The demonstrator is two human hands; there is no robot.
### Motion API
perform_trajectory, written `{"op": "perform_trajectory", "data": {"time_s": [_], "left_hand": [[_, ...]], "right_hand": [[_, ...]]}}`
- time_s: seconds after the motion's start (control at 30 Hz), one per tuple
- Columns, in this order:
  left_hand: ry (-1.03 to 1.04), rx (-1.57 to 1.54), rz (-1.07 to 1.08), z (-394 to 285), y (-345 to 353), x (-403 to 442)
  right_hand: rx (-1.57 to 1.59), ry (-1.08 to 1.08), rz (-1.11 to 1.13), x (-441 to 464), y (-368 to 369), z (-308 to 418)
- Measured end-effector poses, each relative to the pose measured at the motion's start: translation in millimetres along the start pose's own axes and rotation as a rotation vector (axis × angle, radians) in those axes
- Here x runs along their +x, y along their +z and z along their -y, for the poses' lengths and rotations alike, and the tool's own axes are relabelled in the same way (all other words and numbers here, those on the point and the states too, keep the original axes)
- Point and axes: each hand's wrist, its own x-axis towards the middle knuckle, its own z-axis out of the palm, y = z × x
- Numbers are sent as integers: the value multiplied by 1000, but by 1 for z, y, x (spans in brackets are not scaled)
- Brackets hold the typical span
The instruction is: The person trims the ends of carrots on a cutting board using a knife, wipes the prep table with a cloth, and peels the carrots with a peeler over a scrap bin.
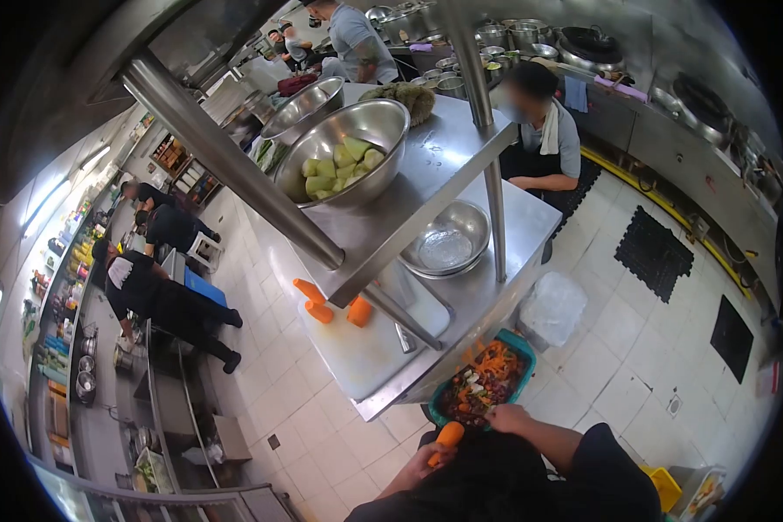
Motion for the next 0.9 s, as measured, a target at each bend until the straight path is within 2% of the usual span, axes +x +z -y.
{"op": "perform_trajectory", "data": {"time_s": [0.03, 0.07, 0.13, 0.2, 0.23, 0.27, 0.33, 0.37, 0.43, 0.47, 0.53, 0.6, 0.63, 0.67, 0.73, 0.8, 0.87, 0.9], "left_hand": [[1, -1, -7, -3, 5, -1], [45, 99, -77, -5, 11, -2], [81, 185, -148, -1, 9, -1], [-81, -112, 123, 0, 4, 1], [-19, -49, -49, -1, 4, -1], [-19, -53, -54, -3, 6, -1], [33, 19, -119, -2, 10, 0], [29, 17, -113, -1, 15, 2], [62, -12, 70, 0, 22, -2], [63, -15, 68, -3, 20, -1], [190, 290, -93, -3, 10, 2], [251, 172, -244, 7, 7, 5], [256, 188, -170, 5, 4, 6], [304, 247, -195, 6, 7, 6], [350, 404, -357, 7, 26, 4], [405, 416, -414, 4, 70, -4], [426, 442, -322, 0, 78, -6], [411, 353, -335, 3, 84, -8]], "right_hand": [[-27, 110, -2, 13, 12, -13], [-23, 107, 6, 10, 11, -5], [105, -141, -117, -11, -11, 25], [105, -181, -33, -47, -35, 71], [109, -234, 38, -55, -39, 84], [112, -235, 43, -55, -36, 83], [90, -119, -45, -48, -28, 66], [29, -41, -21, -19, -10, 34], [56, 42, 0, 8, 0, -4], [83, 113, 23, 13, 4, -10], [170, 32, -142, -1, -16, 12], [282, -17, -299, 25, 13, 0], [309, -46, -211, 42, 25, -15], [333, -219, -622, 62, 54, -24], [496, -204, -508, 49, 40, -7], [538, -92, -369, 36, 27, 7], [495, 32, -169, -10, -31, 49], [461, -16, -253, -21, -35, 57]]}}
